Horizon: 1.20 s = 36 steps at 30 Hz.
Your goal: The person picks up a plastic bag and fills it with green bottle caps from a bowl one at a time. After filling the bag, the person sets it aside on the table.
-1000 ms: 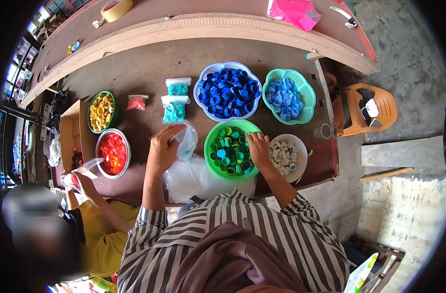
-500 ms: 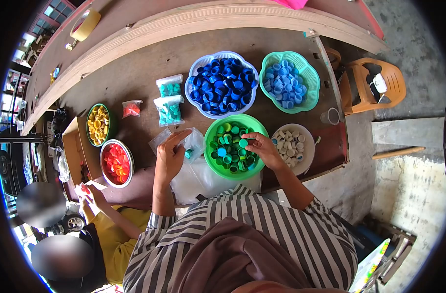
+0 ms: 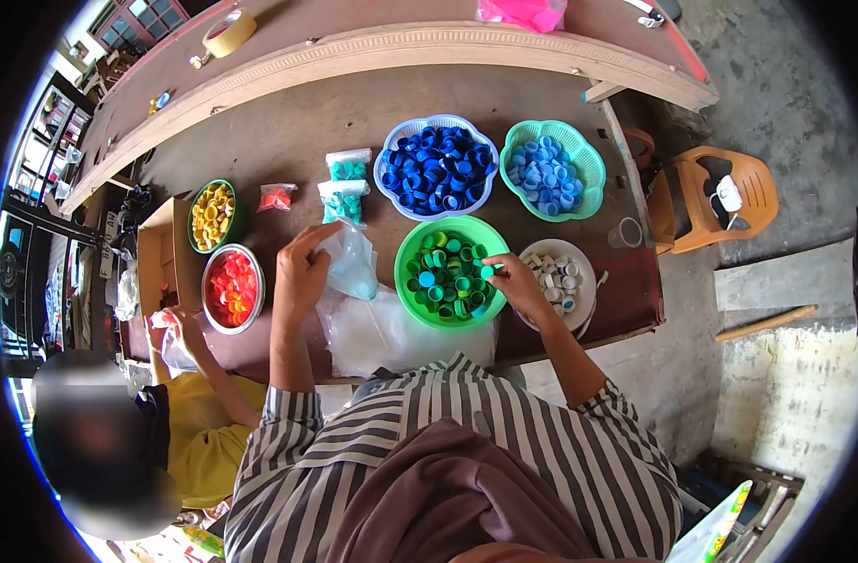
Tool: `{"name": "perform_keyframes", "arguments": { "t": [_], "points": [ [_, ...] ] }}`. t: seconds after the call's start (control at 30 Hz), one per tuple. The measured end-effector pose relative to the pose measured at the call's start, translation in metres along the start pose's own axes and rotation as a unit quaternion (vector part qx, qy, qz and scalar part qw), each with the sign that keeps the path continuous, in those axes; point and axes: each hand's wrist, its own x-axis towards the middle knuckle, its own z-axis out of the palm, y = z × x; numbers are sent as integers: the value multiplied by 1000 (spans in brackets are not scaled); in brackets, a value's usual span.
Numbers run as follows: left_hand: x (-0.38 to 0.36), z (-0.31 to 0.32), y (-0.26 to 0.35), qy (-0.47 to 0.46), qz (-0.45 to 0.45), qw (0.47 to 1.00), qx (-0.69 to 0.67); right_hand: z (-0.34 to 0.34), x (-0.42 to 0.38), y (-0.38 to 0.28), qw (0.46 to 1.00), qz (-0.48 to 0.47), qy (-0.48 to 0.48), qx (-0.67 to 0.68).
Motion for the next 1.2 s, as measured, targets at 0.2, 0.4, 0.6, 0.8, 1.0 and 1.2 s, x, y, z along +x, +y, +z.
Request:
{"name": "perform_keyframes", "arguments": {
  "t": [0.2,0.4,0.6,0.8,1.0,1.2],
  "points": [
    [-16,-6,14,8,-27,1000,3,-5,28,21,980,-151,-79,-99],
    [-26,6,22,17,-12,1000,-6,-4,68,24,904,-241,-50,-349],
    [-36,19,26,28,-44,999,-10,27,62,36,763,-273,20,-586],
    [-39,29,24,50,-85,994,-36,37,67,34,767,-241,63,-591],
    [-36,42,29,72,-106,991,-39,38,69,30,792,-240,49,-559],
    [-36,56,23,108,-94,988,-50,35,74,36,792,-264,32,-550]
  ]
}}
